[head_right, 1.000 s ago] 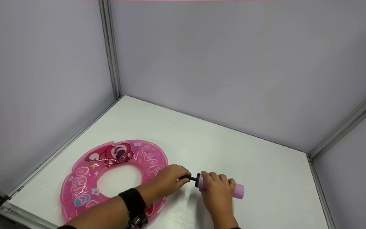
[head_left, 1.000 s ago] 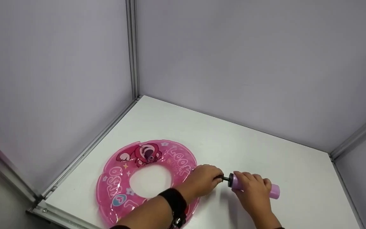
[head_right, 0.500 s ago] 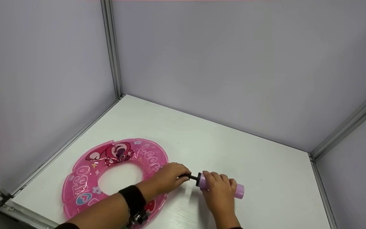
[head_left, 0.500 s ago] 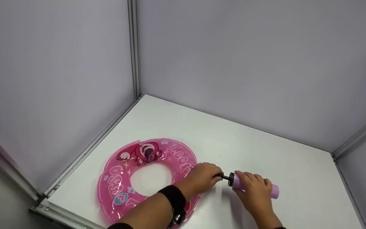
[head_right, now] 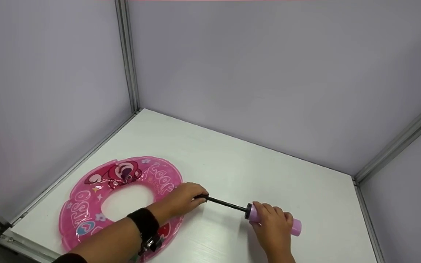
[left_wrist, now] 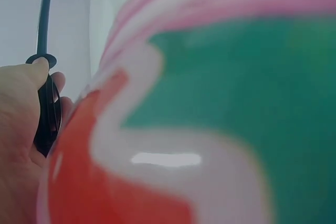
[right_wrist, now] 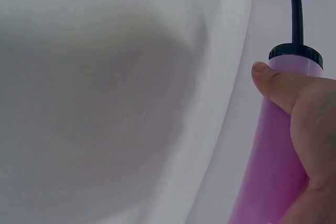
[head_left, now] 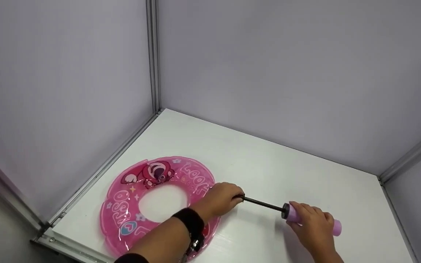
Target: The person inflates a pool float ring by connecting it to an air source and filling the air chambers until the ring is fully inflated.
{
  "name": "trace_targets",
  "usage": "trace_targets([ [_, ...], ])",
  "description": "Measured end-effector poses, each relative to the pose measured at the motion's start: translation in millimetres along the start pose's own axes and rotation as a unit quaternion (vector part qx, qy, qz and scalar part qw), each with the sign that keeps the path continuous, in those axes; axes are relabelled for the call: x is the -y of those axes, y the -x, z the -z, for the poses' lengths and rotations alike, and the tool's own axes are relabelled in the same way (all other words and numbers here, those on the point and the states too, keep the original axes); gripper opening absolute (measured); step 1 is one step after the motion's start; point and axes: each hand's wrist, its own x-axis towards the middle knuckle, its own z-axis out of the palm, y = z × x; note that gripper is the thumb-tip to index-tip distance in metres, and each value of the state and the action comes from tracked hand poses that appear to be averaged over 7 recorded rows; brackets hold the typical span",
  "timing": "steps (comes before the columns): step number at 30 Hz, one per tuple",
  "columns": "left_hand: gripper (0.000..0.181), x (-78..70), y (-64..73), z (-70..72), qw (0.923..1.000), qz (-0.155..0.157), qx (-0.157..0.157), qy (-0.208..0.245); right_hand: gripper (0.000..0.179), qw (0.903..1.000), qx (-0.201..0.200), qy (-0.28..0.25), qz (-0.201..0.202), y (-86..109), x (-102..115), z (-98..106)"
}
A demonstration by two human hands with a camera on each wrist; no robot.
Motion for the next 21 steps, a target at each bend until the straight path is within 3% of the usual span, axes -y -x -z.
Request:
trace_targets([
  [6, 0.013, -0.2, -1.4, 3.5, 0.9995, 0.011, -0.025, -0.017, 0.066, 0.9987, 0.008, -0.028, 0.041, -34.5, 40, -16],
  [12, 0.014, -3.0, -4.7, -1.7, 0.9980, 0.032, -0.036, -0.042, 0.062, 0.9956, -0.013, -0.048, 0.079, -49.7, 76, -33],
  [21, 0.014, 2.0, -7.2, -7.3, 0.9975, 0.015, -0.049, -0.049, 0.062, 0.9942, 0.002, -0.057, 0.091, -56.4, 94, -43],
])
